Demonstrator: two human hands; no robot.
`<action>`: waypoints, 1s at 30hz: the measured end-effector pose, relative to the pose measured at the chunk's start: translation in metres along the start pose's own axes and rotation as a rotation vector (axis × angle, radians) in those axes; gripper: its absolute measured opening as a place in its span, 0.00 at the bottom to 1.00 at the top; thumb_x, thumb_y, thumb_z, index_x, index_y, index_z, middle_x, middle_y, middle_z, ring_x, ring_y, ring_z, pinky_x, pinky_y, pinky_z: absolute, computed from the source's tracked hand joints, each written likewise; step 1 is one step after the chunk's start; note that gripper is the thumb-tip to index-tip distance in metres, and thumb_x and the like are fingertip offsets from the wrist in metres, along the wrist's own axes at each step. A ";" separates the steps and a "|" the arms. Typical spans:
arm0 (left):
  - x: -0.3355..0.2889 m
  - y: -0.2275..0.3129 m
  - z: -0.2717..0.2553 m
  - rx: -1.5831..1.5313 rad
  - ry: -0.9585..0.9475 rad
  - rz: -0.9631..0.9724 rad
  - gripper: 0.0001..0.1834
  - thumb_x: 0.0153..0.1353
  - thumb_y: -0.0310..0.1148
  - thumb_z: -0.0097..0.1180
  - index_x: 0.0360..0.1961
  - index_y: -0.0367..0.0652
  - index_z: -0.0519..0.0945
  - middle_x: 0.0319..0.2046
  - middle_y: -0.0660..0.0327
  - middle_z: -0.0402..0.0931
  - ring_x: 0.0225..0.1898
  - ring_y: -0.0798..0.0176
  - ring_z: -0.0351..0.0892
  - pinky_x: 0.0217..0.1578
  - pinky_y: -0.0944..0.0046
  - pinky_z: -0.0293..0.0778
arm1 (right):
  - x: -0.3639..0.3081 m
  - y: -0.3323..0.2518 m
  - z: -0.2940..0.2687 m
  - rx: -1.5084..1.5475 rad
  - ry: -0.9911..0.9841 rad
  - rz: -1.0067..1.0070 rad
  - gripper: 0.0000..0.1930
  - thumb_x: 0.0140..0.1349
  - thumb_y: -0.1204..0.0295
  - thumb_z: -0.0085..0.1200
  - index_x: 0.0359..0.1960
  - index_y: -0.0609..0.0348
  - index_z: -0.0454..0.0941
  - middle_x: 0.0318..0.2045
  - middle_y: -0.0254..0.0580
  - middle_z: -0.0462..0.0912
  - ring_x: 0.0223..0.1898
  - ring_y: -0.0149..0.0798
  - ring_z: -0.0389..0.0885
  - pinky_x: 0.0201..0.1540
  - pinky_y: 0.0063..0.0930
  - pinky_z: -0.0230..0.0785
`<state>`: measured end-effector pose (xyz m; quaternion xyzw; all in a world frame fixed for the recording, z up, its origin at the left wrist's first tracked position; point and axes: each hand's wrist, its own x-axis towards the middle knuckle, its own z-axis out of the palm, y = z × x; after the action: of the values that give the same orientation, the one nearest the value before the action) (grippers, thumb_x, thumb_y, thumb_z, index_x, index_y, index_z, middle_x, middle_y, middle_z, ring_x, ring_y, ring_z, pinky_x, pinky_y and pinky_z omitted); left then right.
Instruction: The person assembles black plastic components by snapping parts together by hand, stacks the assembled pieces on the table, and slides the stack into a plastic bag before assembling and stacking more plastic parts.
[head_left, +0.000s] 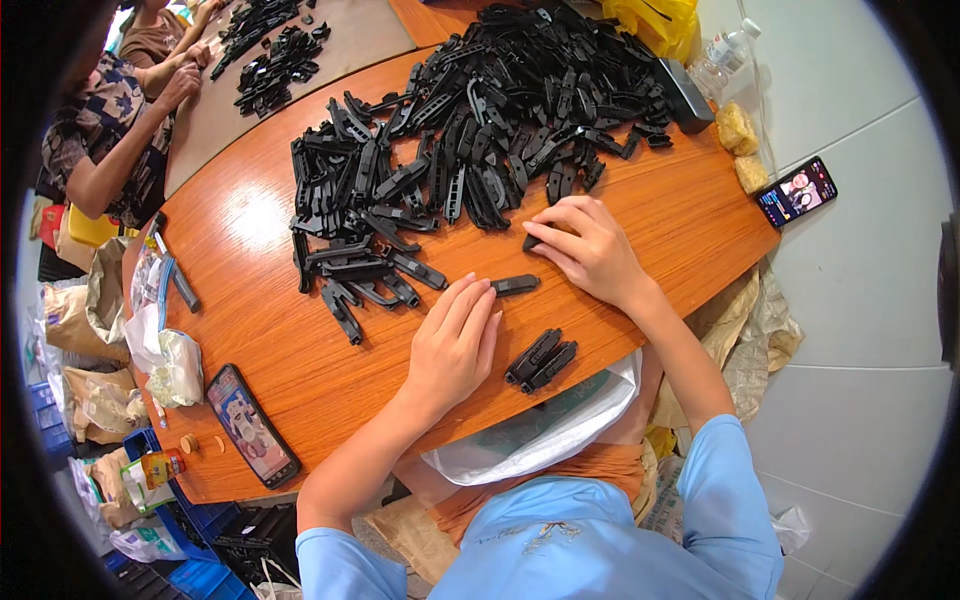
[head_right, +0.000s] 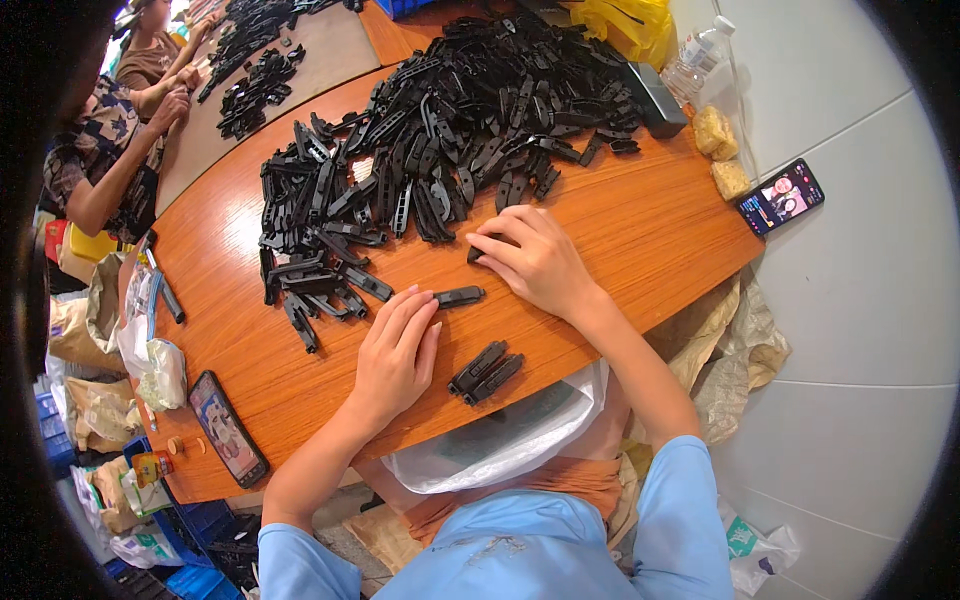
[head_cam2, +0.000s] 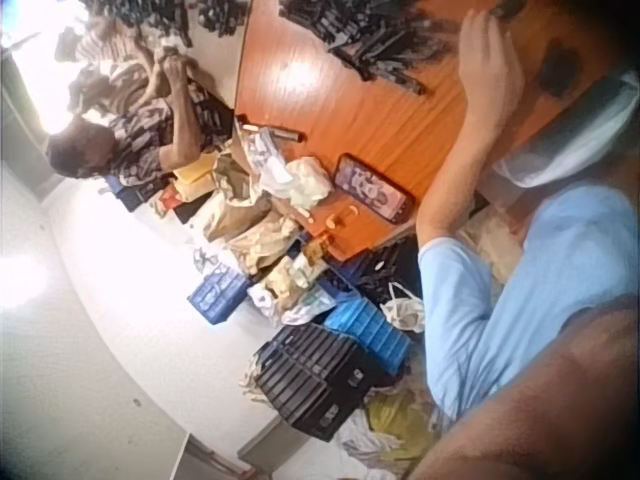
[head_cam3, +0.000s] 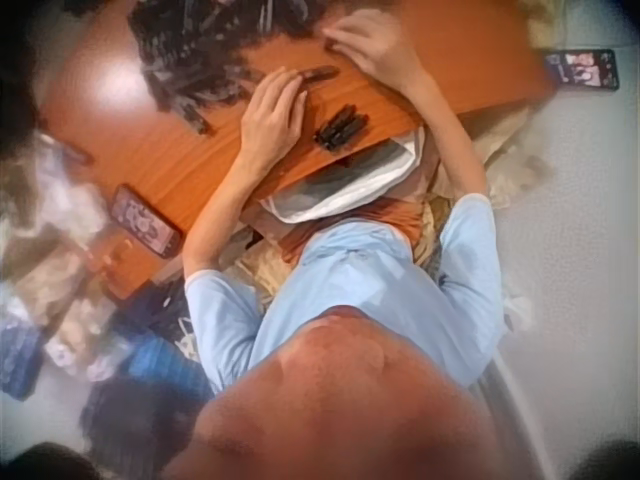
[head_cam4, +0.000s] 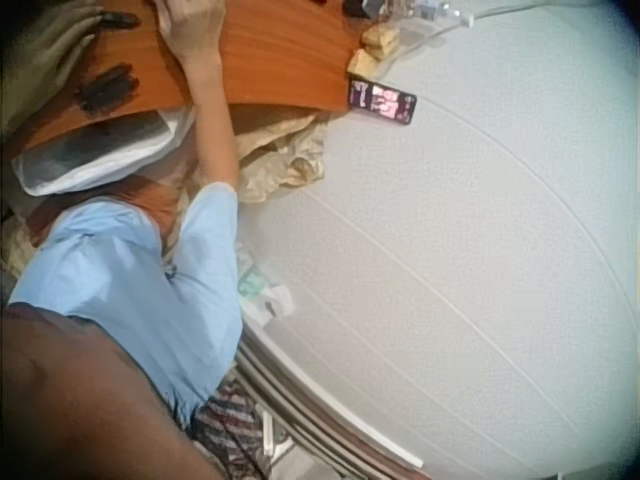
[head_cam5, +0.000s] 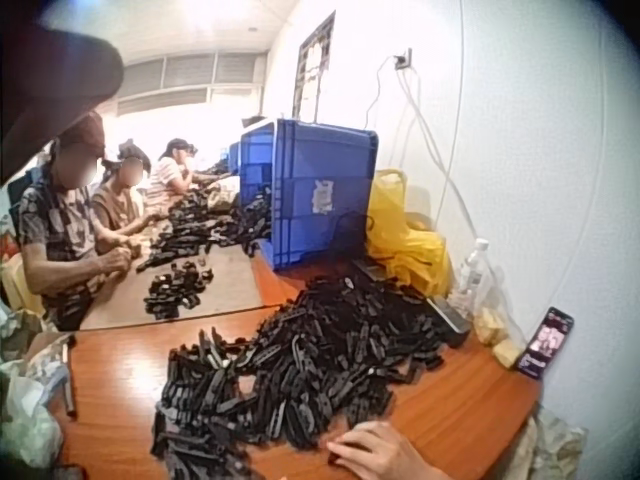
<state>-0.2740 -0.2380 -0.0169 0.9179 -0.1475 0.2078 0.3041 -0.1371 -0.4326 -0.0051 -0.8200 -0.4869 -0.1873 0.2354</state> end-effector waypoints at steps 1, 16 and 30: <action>-0.001 -0.001 0.001 -0.002 0.000 -0.003 0.15 0.55 0.23 0.56 0.44 0.29 0.78 0.47 0.51 0.75 0.55 0.49 0.72 0.55 0.57 0.70 | -0.002 -0.001 0.001 0.065 -0.004 0.031 0.17 0.50 0.74 0.64 0.43 0.57 0.81 0.41 0.36 0.78 0.46 0.42 0.73 0.47 0.35 0.69; -0.004 -0.001 0.004 -0.122 0.076 -0.101 0.13 0.53 0.17 0.59 0.42 0.35 0.78 0.42 0.54 0.76 0.41 0.50 0.79 0.40 0.59 0.78 | -0.013 -0.037 0.006 0.527 -0.054 0.098 0.18 0.50 0.77 0.65 0.45 0.57 0.82 0.37 0.39 0.79 0.37 0.41 0.74 0.39 0.30 0.70; -0.010 -0.004 0.000 -0.030 -0.022 -0.016 0.32 0.48 0.15 0.51 0.58 0.45 0.75 0.54 0.52 0.71 0.47 0.55 0.79 0.43 0.63 0.79 | -0.022 -0.041 0.006 0.384 -0.054 0.047 0.18 0.52 0.76 0.62 0.48 0.60 0.80 0.44 0.43 0.82 0.47 0.42 0.80 0.46 0.34 0.72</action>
<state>-0.2815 -0.2331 -0.0238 0.9166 -0.1467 0.1933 0.3178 -0.1832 -0.4279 -0.0134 -0.7761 -0.5003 -0.0633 0.3786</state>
